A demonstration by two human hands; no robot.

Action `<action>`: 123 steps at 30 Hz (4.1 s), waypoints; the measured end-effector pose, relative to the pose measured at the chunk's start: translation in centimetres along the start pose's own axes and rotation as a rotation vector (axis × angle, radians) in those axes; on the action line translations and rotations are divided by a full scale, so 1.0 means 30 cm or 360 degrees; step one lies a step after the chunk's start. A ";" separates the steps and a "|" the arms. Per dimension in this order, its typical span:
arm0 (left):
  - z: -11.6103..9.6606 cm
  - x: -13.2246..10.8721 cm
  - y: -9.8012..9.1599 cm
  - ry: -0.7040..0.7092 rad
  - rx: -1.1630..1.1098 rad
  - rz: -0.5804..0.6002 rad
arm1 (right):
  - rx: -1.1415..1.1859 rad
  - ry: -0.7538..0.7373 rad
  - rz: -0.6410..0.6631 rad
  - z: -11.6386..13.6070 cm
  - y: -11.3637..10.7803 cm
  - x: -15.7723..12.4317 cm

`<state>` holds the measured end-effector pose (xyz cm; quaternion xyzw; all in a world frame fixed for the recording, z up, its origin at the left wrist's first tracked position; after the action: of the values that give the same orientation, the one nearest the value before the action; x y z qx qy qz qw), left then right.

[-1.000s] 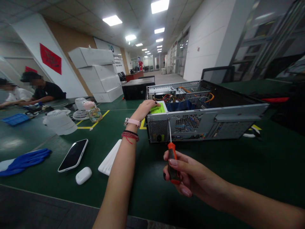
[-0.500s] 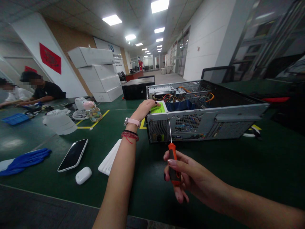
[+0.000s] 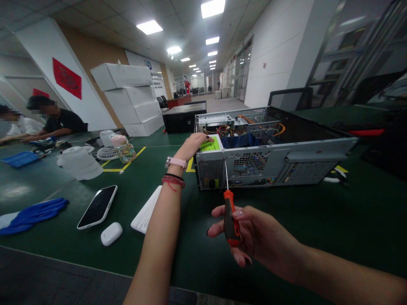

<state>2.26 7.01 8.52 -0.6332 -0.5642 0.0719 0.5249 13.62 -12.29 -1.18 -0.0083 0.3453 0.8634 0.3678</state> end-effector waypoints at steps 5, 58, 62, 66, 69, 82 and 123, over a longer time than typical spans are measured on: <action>-0.006 -0.001 -0.002 0.0014 0.0010 -0.0013 | -0.0045 -0.0018 -0.0058 0.006 0.008 -0.001; -0.002 0.002 0.000 0.0031 0.0008 -0.0023 | -0.0036 -0.0047 -0.0015 -0.013 -0.011 0.031; 0.000 0.002 0.001 0.0028 0.0030 -0.0018 | 0.0013 -0.0053 -0.0052 -0.026 -0.022 0.040; -0.007 0.001 -0.001 0.0044 0.0022 -0.0005 | 0.0022 -0.0076 -0.0121 -0.036 -0.027 0.040; -0.013 -0.001 -0.004 0.0027 0.0005 -0.0009 | 0.0006 -0.0126 -0.0198 -0.041 -0.034 0.037; -0.006 0.002 -0.001 0.0050 0.0034 -0.0016 | 0.0114 -0.0115 -0.0285 -0.021 -0.021 0.003; 0.003 -0.002 -0.001 0.0029 -0.0012 -0.0034 | 0.0264 -0.0102 -0.0246 -0.002 0.004 -0.027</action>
<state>2.16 7.00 8.48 -0.6298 -0.5664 0.0585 0.5283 14.11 -12.91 -0.94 0.0231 0.4019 0.8008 0.4434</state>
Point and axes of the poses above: each hand's wrist, its own x-axis towards the middle knuckle, its own y-axis out of the palm, z = x × y, the point moved 8 cm from there along x, towards the middle knuckle, and after that the axes turned 3 degrees about -z, right-handed, at the moved point
